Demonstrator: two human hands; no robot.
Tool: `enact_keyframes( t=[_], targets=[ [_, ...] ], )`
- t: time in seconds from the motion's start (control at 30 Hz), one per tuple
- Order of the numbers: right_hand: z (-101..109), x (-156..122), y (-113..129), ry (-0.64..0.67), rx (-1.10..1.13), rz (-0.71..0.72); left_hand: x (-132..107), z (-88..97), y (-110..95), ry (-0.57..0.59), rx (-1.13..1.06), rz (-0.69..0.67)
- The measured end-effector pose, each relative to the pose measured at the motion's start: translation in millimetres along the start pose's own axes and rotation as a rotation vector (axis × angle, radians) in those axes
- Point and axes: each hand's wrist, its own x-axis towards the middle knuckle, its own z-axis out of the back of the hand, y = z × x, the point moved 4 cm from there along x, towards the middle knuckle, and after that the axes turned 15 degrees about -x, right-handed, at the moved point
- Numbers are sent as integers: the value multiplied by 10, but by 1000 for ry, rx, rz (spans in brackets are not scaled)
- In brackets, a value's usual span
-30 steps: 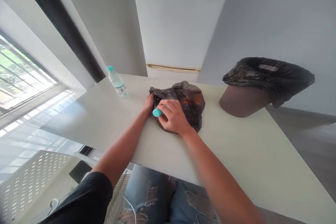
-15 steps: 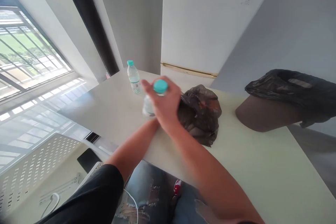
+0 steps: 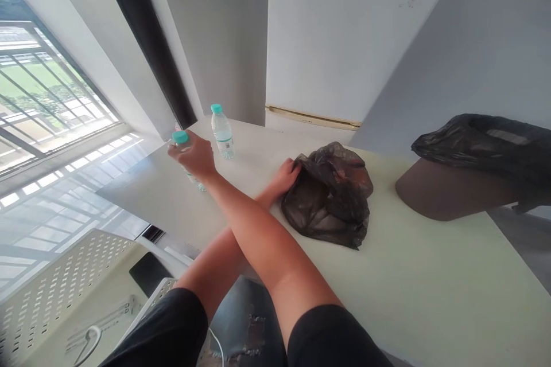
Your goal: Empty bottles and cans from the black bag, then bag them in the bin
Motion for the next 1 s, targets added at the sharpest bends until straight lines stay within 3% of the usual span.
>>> enact_keyframes(
  t=[0.27, 0.53, 0.7, 0.9, 1.0],
  targets=[
    [-120, -133, -327, 12, 168, -15, -15, -2, -13, 6, 42, 20],
    [-295, -250, -861, 311, 90, -170, -18, -88, 6, 103, 144, -27],
    [-319, -269, -926, 375, 23, -196, -8, -87, 2, 90, 142, -37],
    [-271, -285, -898, 386, -83, -114, -18, -62, -8, 60, 106, -46],
    [-247, -268, -910, 397, -55, -164, -16, -57, -17, 58, 85, -55]
  ],
)
